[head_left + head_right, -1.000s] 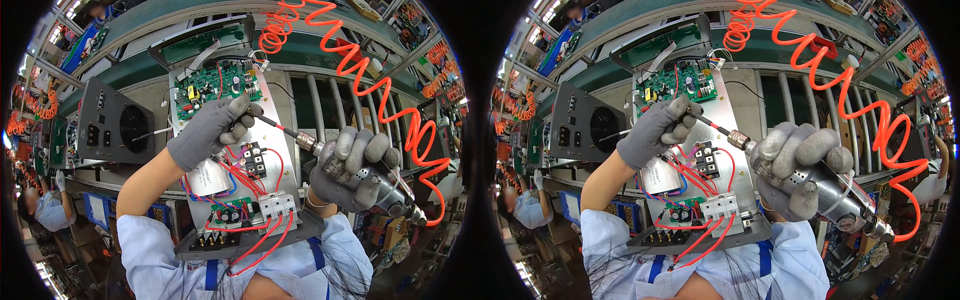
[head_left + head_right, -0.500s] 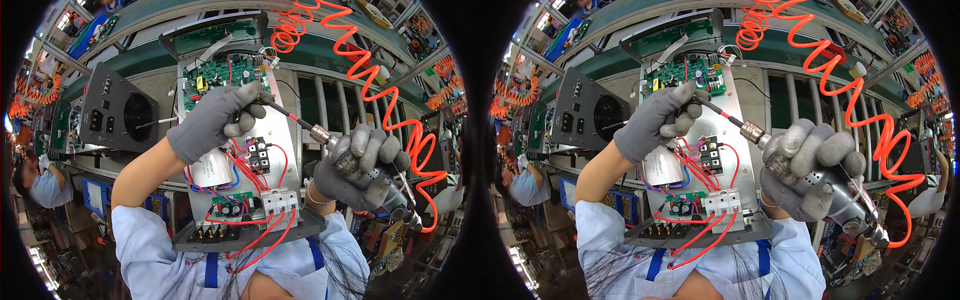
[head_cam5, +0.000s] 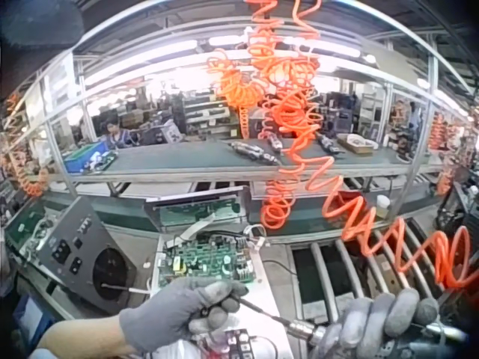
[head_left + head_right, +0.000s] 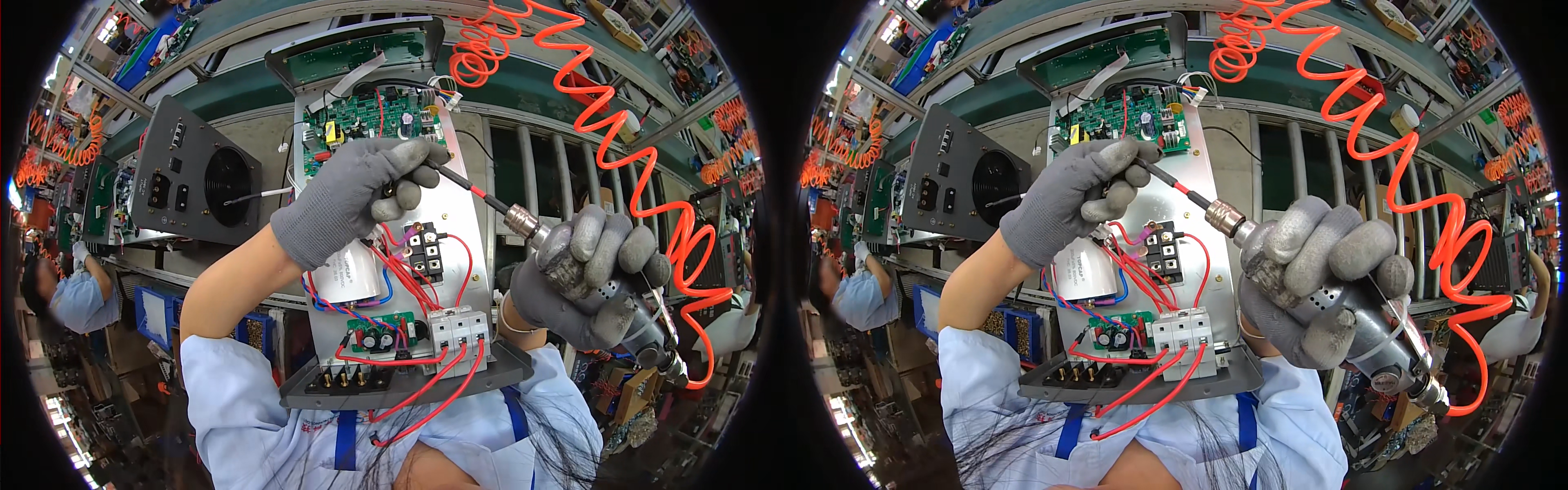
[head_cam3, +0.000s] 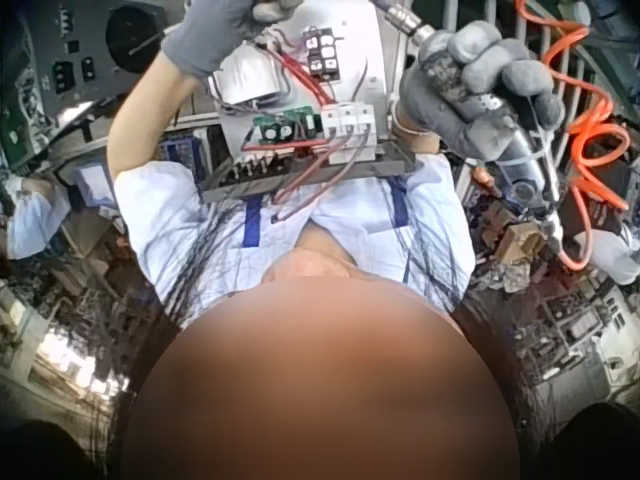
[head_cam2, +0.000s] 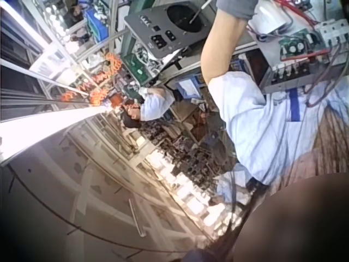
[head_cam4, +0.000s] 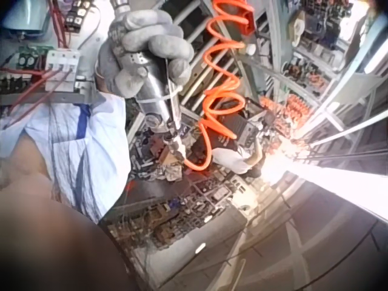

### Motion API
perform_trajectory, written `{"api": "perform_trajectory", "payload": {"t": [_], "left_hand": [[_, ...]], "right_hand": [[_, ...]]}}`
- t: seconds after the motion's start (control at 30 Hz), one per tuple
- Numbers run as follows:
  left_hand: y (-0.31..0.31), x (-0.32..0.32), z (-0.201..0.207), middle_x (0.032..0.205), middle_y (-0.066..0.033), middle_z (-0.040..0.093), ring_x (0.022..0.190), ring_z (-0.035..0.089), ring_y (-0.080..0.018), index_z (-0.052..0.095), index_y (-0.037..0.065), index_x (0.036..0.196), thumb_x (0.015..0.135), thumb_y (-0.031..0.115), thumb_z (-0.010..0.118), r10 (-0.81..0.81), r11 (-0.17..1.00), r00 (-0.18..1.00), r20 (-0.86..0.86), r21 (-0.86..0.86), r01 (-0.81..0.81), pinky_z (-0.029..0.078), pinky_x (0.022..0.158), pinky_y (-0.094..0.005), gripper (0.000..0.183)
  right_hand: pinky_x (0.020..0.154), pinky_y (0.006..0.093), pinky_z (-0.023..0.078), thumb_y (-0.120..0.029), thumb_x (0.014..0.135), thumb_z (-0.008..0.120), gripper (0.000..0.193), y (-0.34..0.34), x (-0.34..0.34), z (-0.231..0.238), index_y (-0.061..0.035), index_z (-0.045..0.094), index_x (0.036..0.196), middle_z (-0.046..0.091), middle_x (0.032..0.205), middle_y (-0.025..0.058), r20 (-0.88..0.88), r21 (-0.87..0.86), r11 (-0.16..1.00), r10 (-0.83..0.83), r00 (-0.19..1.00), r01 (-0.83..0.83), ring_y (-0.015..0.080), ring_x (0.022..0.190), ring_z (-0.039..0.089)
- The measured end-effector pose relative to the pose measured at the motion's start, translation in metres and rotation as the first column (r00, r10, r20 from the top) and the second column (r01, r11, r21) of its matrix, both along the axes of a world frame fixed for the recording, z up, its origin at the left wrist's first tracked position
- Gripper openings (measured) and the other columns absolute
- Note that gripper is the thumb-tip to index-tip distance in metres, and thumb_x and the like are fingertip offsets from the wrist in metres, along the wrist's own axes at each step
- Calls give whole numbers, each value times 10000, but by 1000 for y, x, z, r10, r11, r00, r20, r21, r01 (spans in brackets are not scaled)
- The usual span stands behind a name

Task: The person assembles an electronic device by connecting red wires to terminals, using a pneumatic screwdriver to secure components, and installing a white cylindrical capacitor. They also route and secure cables inside the chassis and place a red relay module onto a circuit board.

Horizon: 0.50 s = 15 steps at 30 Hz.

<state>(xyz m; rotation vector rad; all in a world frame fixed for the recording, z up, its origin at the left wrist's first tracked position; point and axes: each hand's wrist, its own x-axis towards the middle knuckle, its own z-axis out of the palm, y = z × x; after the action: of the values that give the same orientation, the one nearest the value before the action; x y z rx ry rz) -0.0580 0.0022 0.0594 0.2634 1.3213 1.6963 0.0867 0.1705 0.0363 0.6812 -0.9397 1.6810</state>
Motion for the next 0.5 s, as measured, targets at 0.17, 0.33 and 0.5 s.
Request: {"api": "perform_trajectory", "payload": {"t": [0.17, 0.33, 0.5], "left_hand": [[3, 5, 9, 793, -56, 619, 491, 481, -28, 571, -59, 1110, 973, 376, 516, -145, 985, 987, -63, -104, 138, 335, 383, -155, 460], [10, 18, 20, 776, -34, 590, 541, 481, -25, 576, -38, 1089, 980, 349, 516, -55, 997, 992, -117, -54, 49, 359, 440, -156, 406], [4, -2, -5, 846, -24, 552, 621, 452, -32, 566, -29, 1108, 982, 316, 528, 11, 1000, 996, -84, -27, -13, 331, 453, -163, 370]], "right_hand": [[587, 292, 518, -150, 866, 626, 467, -1, 4, 2, -159, 514, 1319, 384, 783, -1, 37, -27, 989, 148, 988, -148, 136, 658, 468], [603, 303, 532, -158, 860, 633, 429, -3, 6, 2, -148, 536, 1278, 383, 778, 0, 9, -107, 990, 92, 996, -90, 145, 688, 478], [587, 286, 516, -138, 844, 642, 426, 4, 14, 1, -82, 537, 1253, 414, 798, 5, -8, -106, 993, -53, 999, 52, 122, 659, 482]]}}
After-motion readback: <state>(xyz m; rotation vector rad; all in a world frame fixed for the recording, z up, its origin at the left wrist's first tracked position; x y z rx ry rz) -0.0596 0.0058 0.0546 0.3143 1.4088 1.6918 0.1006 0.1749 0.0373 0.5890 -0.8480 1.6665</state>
